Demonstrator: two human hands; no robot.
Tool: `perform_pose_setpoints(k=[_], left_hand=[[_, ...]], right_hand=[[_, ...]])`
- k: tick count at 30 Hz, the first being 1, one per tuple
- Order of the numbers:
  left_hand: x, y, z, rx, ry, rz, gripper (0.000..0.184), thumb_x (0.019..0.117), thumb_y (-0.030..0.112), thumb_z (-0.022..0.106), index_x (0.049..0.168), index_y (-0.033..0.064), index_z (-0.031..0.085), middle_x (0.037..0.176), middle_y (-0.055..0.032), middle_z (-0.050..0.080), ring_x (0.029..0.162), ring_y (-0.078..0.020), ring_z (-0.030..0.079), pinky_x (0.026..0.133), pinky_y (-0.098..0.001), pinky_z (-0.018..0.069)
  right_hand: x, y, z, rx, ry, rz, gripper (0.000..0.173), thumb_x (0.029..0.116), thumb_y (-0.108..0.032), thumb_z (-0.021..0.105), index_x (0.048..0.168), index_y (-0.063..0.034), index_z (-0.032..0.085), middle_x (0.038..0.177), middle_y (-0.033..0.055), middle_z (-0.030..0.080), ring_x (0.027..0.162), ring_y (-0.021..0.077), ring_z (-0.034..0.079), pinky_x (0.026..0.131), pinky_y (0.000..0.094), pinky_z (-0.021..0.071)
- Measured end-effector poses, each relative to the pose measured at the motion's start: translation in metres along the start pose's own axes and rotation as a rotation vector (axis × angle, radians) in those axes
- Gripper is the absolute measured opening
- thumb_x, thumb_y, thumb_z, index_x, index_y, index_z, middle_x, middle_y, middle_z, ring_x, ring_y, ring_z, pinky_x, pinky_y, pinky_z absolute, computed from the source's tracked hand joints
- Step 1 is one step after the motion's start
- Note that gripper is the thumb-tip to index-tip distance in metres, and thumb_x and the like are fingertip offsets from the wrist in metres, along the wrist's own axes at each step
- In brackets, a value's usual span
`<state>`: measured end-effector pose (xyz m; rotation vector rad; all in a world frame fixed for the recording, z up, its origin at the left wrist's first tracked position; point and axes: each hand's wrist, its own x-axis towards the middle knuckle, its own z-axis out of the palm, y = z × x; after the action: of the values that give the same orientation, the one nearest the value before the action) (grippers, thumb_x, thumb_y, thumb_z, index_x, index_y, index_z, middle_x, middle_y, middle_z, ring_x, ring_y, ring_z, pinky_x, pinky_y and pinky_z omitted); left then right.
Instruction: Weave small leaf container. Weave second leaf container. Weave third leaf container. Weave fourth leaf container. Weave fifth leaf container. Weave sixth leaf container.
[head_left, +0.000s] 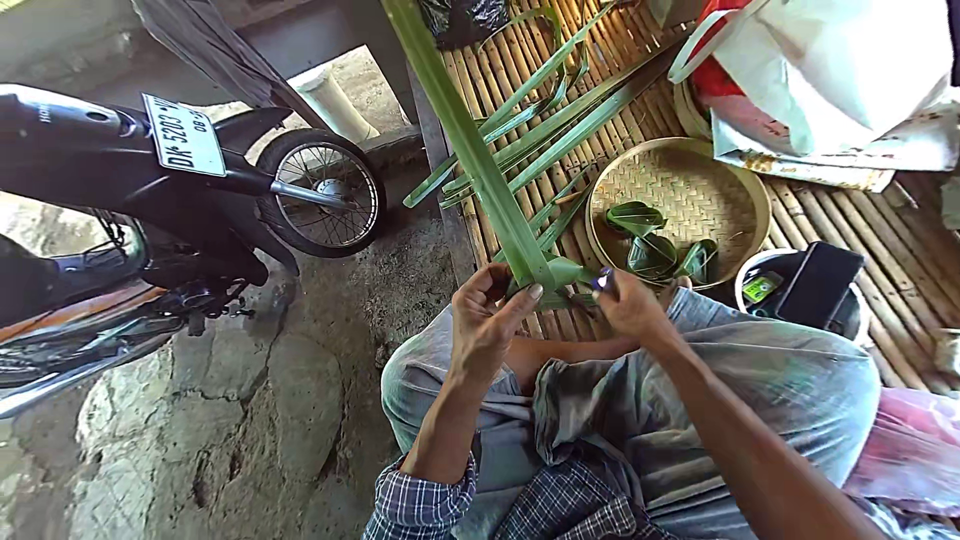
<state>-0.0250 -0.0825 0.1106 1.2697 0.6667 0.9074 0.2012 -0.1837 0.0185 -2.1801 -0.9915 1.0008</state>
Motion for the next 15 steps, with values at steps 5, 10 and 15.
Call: perform_pose_setpoints(k=[5,10,15], left_hand=[[0.000,0.002,-0.006,0.005,-0.002,0.025,0.023,0.0901,0.004,0.074,0.112,0.0004,0.068,0.099,-0.0141,0.071,0.087,-0.0208,0.069,0.082,-0.0375,0.0598],[0.005,0.007,-0.008,0.030,-0.004,0.049,0.019,0.0918,0.006,0.071,0.109,0.0000,0.068,0.096,-0.0127,0.070,0.085,-0.0186,0.067,0.082,-0.0361,0.0586],[0.009,0.014,-0.011,0.134,-0.028,0.125,0.019,0.0869,0.004,0.073,0.105,0.0013,0.070,0.094,-0.0106,0.072,0.082,-0.0174,0.069,0.076,-0.0338,0.0606]], right_hand=[[0.007,0.009,0.064,-0.440,-0.235,0.024,0.048,0.0954,-0.025,0.063,0.141,-0.0088,0.060,0.136,0.0187,0.063,0.131,0.0385,0.056,0.106,0.0596,0.0463],[0.013,-0.009,0.070,-0.531,-0.179,-0.006,0.052,0.0974,-0.050,0.062,0.134,-0.0136,0.065,0.135,0.0148,0.063,0.136,0.0382,0.049,0.105,0.0598,0.0433],[0.037,0.015,0.069,-0.536,-0.019,0.018,0.046,0.0962,-0.032,0.069,0.129,-0.0006,0.061,0.129,0.0235,0.061,0.127,0.0440,0.054,0.098,0.0582,0.0487]])
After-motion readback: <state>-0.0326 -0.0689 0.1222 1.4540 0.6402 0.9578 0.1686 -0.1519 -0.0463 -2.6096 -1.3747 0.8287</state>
